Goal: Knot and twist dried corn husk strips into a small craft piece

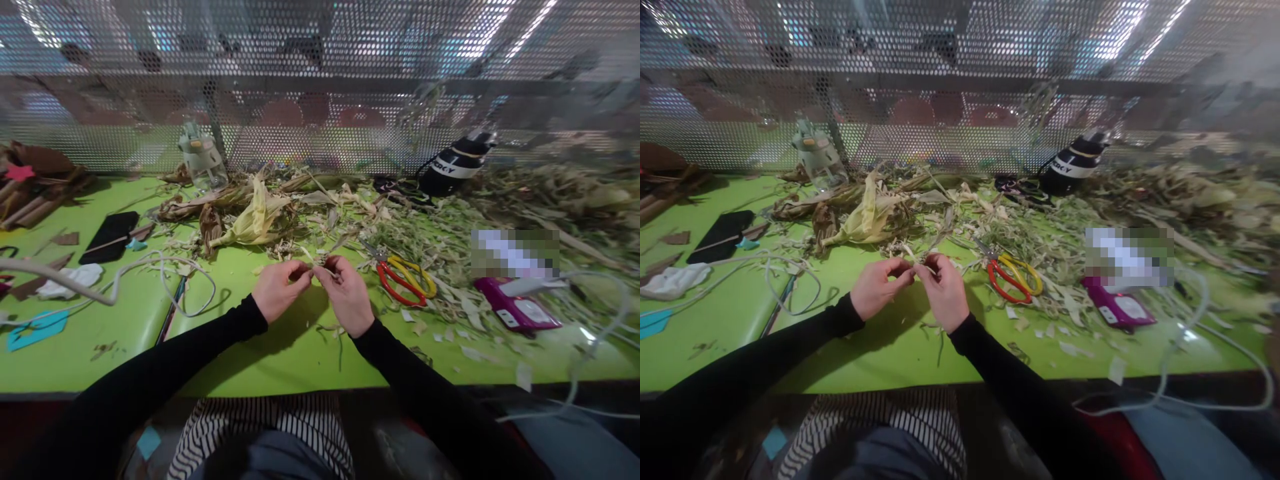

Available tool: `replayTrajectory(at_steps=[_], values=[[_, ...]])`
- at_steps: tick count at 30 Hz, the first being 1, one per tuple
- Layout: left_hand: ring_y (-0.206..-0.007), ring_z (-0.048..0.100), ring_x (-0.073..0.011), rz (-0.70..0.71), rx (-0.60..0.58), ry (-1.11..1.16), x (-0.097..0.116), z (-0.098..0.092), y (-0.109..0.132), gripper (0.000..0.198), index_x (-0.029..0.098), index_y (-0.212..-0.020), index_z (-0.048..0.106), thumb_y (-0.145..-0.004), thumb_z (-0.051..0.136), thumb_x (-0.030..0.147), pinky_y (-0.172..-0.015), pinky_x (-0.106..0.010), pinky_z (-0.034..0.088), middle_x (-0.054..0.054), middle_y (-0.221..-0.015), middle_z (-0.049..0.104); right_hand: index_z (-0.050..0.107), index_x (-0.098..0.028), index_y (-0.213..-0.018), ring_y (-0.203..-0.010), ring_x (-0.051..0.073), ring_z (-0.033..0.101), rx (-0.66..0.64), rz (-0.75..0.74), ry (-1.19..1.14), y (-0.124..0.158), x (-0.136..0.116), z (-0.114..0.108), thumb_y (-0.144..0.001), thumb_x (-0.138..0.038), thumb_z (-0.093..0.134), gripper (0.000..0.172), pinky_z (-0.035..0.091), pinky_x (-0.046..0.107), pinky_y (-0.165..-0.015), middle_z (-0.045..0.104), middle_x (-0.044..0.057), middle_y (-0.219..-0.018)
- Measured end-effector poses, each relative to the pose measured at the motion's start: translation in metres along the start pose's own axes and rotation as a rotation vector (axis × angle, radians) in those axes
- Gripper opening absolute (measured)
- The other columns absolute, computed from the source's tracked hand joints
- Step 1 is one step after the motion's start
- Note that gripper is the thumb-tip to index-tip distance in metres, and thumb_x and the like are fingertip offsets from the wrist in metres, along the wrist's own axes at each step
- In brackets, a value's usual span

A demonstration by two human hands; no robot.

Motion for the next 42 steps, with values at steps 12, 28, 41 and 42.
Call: replayTrajectory(at_steps=[12,28,41,42], values=[[-0.067,0.049,-0.0163,0.259,0.045,-0.23,0.001,0.006,-0.004,0.021,0.019,-0.069,0.056,-0.084,0.048,0.031,-0.076,-0.028,0.035,-0.004,-0.068,0.054,0.046,-0.02,-0.079,-0.062,0.01,0.042,0.092,0.056,-0.123,0.004,0.006,0.005,-0.082,-0.037,0.057,0.021,0.037,0.024,-0.059,0.045,-0.003,-0.071],[-0.064,0.044,-0.0135,0.344,0.064,-0.534,0.006,-0.001,-0.004,0.024,0.017,-0.068,0.049,-0.088,0.036,0.024,-0.062,-0.026,0.033,-0.001,-0.066,0.048,0.06,-0.017,-0.091,-0.057,0.011,0.044,-0.187,0.129,-0.206,-0.006,0.002,-0.005,-0.074,-0.047,0.063,0.034,0.037,0.025,-0.053,0.049,-0.002,-0.064],[-0.049,0.044,-0.0088,-0.291,-0.204,0.313,-0.011,0.008,0.001,0.016,0.017,-0.065,0.053,-0.075,0.048,0.027,-0.047,-0.02,0.033,0.003,-0.053,0.045,0.059,-0.015,-0.088,-0.056,0.012,0.049,-0.159,0.111,0.033,-0.002,0.002,-0.001,-0.073,-0.038,0.063,0.028,0.039,0.025,-0.052,0.056,-0.001,-0.064],[-0.048,0.043,-0.008,-0.334,-0.197,0.394,-0.012,0.01,0.002,0.014,0.017,-0.064,0.052,-0.073,0.049,0.027,-0.046,-0.019,0.032,0.004,-0.051,0.043,0.059,-0.015,-0.089,-0.057,0.012,0.05,-0.157,0.086,0.05,0.0,0.0,0.0,-0.075,-0.038,0.061,0.027,0.04,0.025,-0.053,0.056,-0.001,-0.064]])
Point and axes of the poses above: each hand's wrist, its own y-axis away from the middle knuckle, its own z-axis out of the palm, x = y × z, the point moved 4 cm from there along -y, towards the middle knuckle
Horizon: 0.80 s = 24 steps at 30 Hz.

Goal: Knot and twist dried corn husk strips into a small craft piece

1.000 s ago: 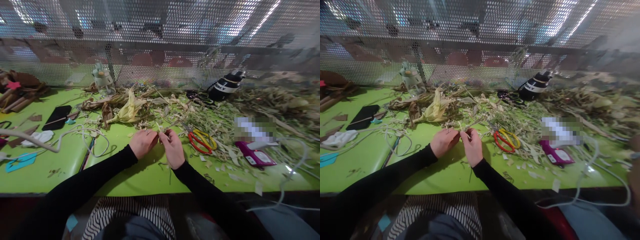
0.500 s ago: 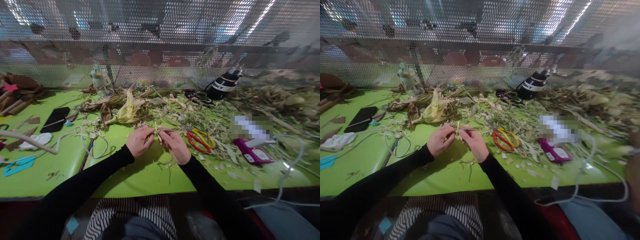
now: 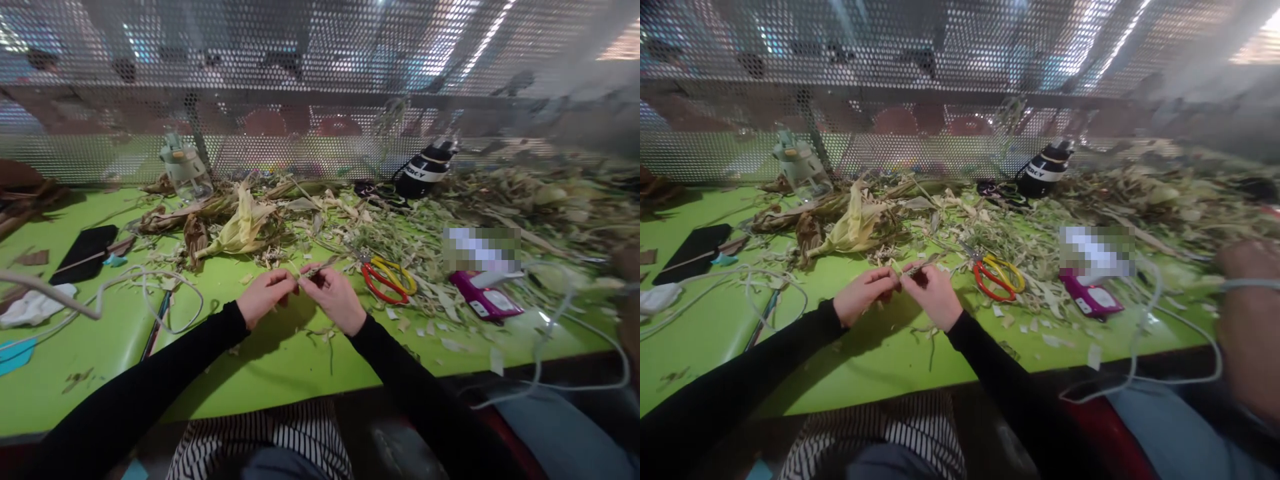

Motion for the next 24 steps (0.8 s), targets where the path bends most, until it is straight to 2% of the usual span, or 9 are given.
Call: replayTrajectory(at_steps=[3,5,7,9,11,12,15,20,24], values=[[-0.046,0.039,-0.0054,-0.023,0.034,0.184,-0.004,-0.003,-0.002,0.013,0.016,-0.06,0.051,-0.068,0.054,0.026,-0.044,-0.016,0.03,0.006,-0.05,0.041,0.058,-0.015,-0.092,-0.065,0.014,0.055,-0.033,-0.064,0.064,0.0,-0.008,-0.004,-0.079,-0.04,0.057,0.028,0.046,0.028,-0.06,0.062,0.003,-0.075],[-0.045,0.038,-0.0041,-0.005,0.099,0.281,-0.004,-0.014,-0.006,0.014,0.015,-0.059,0.05,-0.065,0.058,0.025,-0.045,-0.015,0.03,0.006,-0.05,0.041,0.059,-0.015,-0.095,-0.076,0.016,0.059,-0.092,-0.069,0.168,-0.004,-0.013,-0.023,-0.083,-0.042,0.053,0.03,0.048,0.03,-0.066,0.064,0.007,-0.09],[-0.044,0.037,-0.0034,0.006,0.2,0.371,-0.002,-0.029,-0.011,0.017,0.015,-0.057,0.048,-0.061,0.061,0.025,-0.044,-0.015,0.03,0.007,-0.05,0.041,0.057,-0.017,-0.104,-0.079,0.017,0.059,0.033,-0.09,0.338,-0.012,-0.019,-0.06,-0.084,-0.042,0.051,0.033,0.048,0.03,-0.068,0.064,0.007,-0.095],[-0.043,0.036,-0.0034,0.013,0.282,0.474,0.0,-0.044,-0.016,0.018,0.016,-0.056,0.046,-0.059,0.062,0.024,-0.043,-0.015,0.032,0.008,-0.049,0.04,0.059,-0.017,-0.1,-0.077,0.017,0.058,0.186,-0.11,0.542,-0.02,-0.02,-0.102,-0.082,-0.04,0.053,0.03,0.046,0.03,-0.069,0.065,0.007,-0.091],[-0.042,0.036,-0.0032,0.015,0.322,0.543,0.002,-0.054,-0.019,0.019,0.016,-0.056,0.044,-0.059,0.061,0.022,-0.043,-0.016,0.032,0.008,-0.049,0.041,0.061,-0.017,-0.09,-0.072,0.017,0.058,0.174,-0.036,0.786,-0.025,-0.012,-0.13,-0.08,-0.037,0.056,0.024,0.044,0.029,-0.066,0.066,0.006,-0.084],[-0.041,0.036,-0.003,0.018,0.326,0.568,0.003,-0.056,-0.019,0.018,0.016,-0.057,0.044,-0.059,0.061,0.021,-0.042,-0.016,0.032,0.008,-0.05,0.043,0.062,-0.017,-0.085,-0.07,0.018,0.058,0.116,0.028,0.91,-0.026,-0.005,-0.138,-0.078,-0.037,0.057,0.022,0.044,0.028,-0.063,0.066,0.006,-0.08],[-0.041,0.036,-0.0025,0.038,0.302,0.614,0.004,-0.057,-0.019,0.018,0.016,-0.057,0.043,-0.059,0.062,0.019,-0.041,-0.015,0.031,0.007,-0.052,0.044,0.062,-0.017,-0.081,-0.068,0.018,0.06,-0.048,0.171,1.1,-0.022,0.015,-0.142,-0.076,-0.039,0.06,0.023,0.043,0.027,-0.06,0.068,0.006,-0.078],[-0.041,0.036,-0.0027,0.045,0.31,0.623,0.003,-0.057,-0.018,0.018,0.016,-0.056,0.043,-0.061,0.061,0.021,-0.042,-0.016,0.032,0.007,-0.05,0.042,0.061,-0.016,-0.089,-0.076,0.021,0.062,-0.05,0.174,1.136,-0.015,0.022,-0.129,-0.078,-0.036,0.057,0.023,0.042,0.028,-0.065,0.069,0.009,-0.086],[-0.041,0.036,-0.0029,0.035,0.349,0.626,0.003,-0.061,-0.018,0.016,0.016,-0.057,0.044,-0.062,0.059,0.02,-0.042,-0.016,0.033,0.007,-0.05,0.042,0.061,-0.016,-0.089,-0.074,0.019,0.061,-0.077,0.195,1.117,-0.02,0.02,-0.131,-0.078,-0.033,0.059,0.02,0.042,0.027,-0.064,0.069,0.007,-0.086]])
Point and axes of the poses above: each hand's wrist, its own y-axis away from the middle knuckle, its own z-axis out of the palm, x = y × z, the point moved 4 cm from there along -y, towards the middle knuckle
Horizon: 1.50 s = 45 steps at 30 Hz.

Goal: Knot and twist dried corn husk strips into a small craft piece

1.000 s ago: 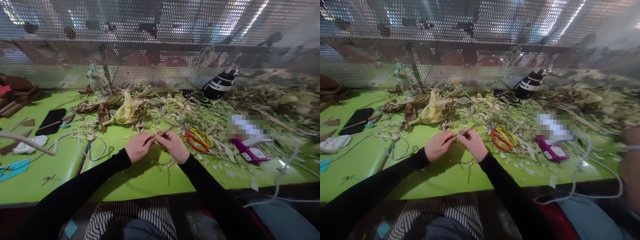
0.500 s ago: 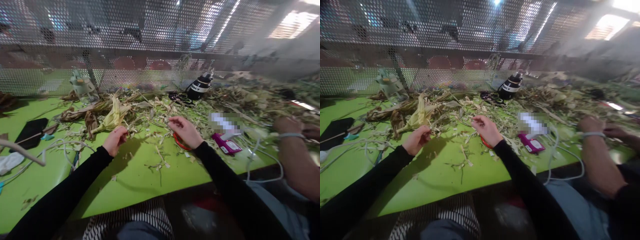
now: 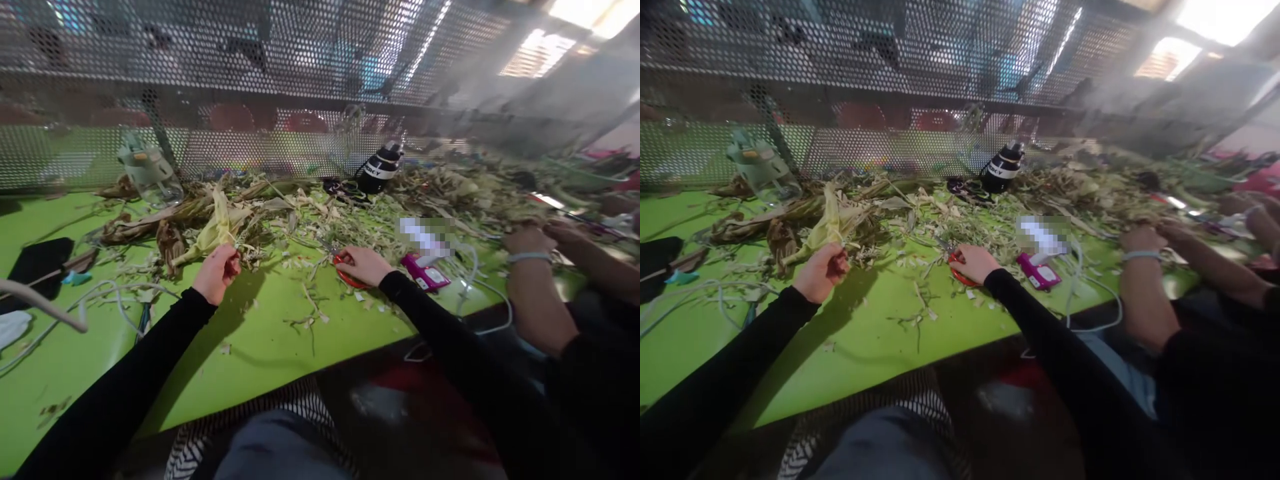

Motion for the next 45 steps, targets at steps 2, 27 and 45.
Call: replayTrajectory(at_steps=[2,27,45], values=[[-0.041,0.035,-0.003,0.0,-0.002,0.01,0.002,0.0,0.0,0.016,0.016,-0.058,0.044,-0.063,0.059,0.019,-0.042,-0.016,0.034,0.007,-0.05,0.043,0.061,-0.015,-0.09,-0.072,0.018,0.061,-0.003,0.008,-0.009,0.0,0.0,-0.003,-0.078,-0.031,0.058,0.02,0.042,0.026,-0.063,0.068,0.007,-0.083],[-0.057,0.06,-0.0063,-0.26,-0.52,0.069,0.008,0.081,0.052,0.013,0.018,-0.074,0.047,-0.074,0.057,0.026,-0.047,-0.013,0.043,0.001,-0.072,0.06,0.056,-0.018,-0.076,-0.06,0.011,0.049,0.228,-0.408,-0.562,0.044,-0.132,-0.087,-0.079,-0.033,0.055,0.015,0.038,0.025,-0.056,0.056,0.0,-0.071],[-0.054,0.039,-0.0106,0.627,-0.301,-0.862,0.041,0.06,0.048,0.017,0.019,-0.065,0.046,-0.081,0.043,0.025,-0.055,-0.023,0.03,0.003,-0.057,0.042,0.057,-0.019,-0.091,-0.065,0.018,0.053,0.468,-0.556,0.093,0.097,-0.147,-0.092,-0.09,-0.032,0.043,0.02,0.038,0.03,-0.058,0.06,0.007,-0.078]])
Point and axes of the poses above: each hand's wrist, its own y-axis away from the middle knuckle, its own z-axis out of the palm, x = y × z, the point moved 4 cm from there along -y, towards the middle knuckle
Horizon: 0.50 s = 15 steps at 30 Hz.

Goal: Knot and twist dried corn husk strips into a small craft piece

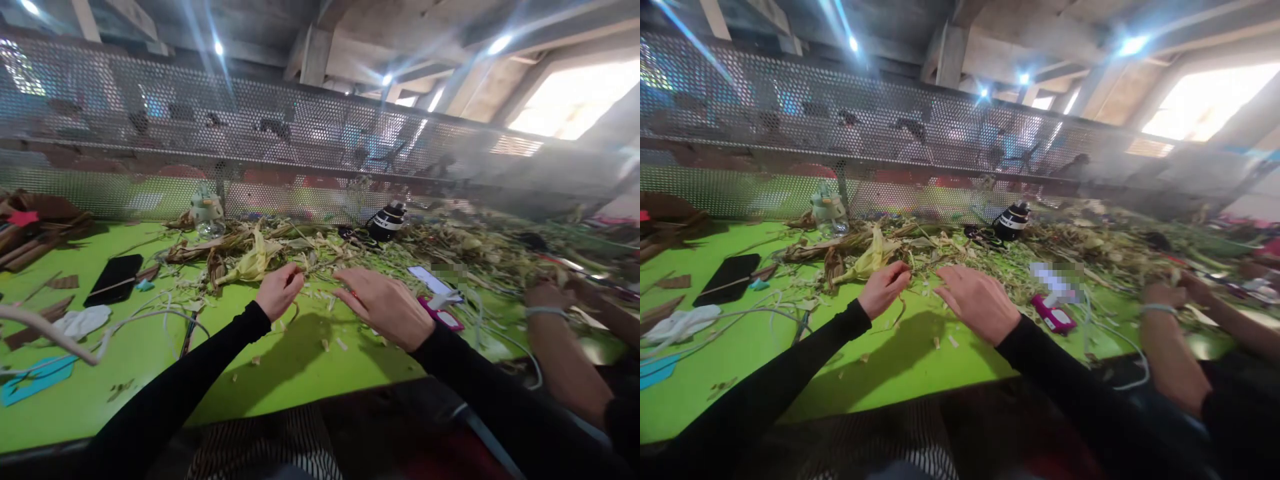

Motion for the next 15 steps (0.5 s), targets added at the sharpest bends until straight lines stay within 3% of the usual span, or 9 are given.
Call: replayTrajectory(at_steps=[2,5,9,11,15], values=[[-0.06,0.043,-0.0128,0.133,-0.006,-0.211,0.004,-0.003,0.001,0.016,0.019,-0.067,0.048,-0.081,0.042,0.023,-0.06,-0.025,0.032,0.001,-0.062,0.046,0.06,-0.018,-0.084,-0.067,0.018,0.052,-0.034,-0.1,0.155,-0.003,-0.001,0.002,-0.092,-0.029,0.04,0.025,0.037,0.03,-0.059,0.06,0.008,-0.076],[-0.064,0.045,-0.0147,0.282,-0.113,-0.405,0.008,0.005,0.011,0.015,0.019,-0.069,0.05,-0.081,0.042,0.021,-0.063,-0.026,0.034,-0.003,-0.07,0.049,0.062,-0.018,-0.077,-0.064,0.016,0.049,-0.044,-0.147,0.212,-0.015,0.002,0.0,-0.093,-0.029,0.038,0.03,0.035,0.028,-0.059,0.057,0.006,-0.07],[-0.066,0.046,-0.0149,0.448,-0.298,-0.33,0.023,0.012,0.03,0.013,0.018,-0.072,0.052,-0.081,0.043,0.019,-0.065,-0.026,0.036,-0.004,-0.073,0.052,0.064,-0.02,-0.081,-0.068,0.015,0.052,-0.132,-0.16,-0.043,-0.039,0.016,0.001,-0.089,-0.032,0.045,0.023,0.036,0.027,-0.063,0.061,0.003,-0.074],[-0.066,0.046,-0.0139,0.435,-0.251,-0.179,0.029,0.004,0.032,0.015,0.018,-0.073,0.053,-0.083,0.042,0.02,-0.065,-0.025,0.036,-0.002,-0.07,0.05,0.064,-0.021,-0.081,-0.067,0.014,0.054,-0.217,-0.116,-0.263,-0.044,0.027,0.009,-0.087,-0.036,0.049,0.021,0.038,0.026,-0.064,0.063,0.001,-0.074],[-0.061,0.042,-0.0121,0.154,0.009,0.154,0.016,-0.014,0.018,0.02,0.018,-0.072,0.05,-0.085,0.041,0.031,-0.058,-0.023,0.034,0.001,-0.065,0.045,0.061,-0.02,-0.08,-0.059,0.013,0.052,-0.176,0.029,-0.397,-0.032,0.03,0.042,-0.088,-0.038,0.043,0.027,0.036,0.025,-0.057,0.062,0.0,-0.07]])
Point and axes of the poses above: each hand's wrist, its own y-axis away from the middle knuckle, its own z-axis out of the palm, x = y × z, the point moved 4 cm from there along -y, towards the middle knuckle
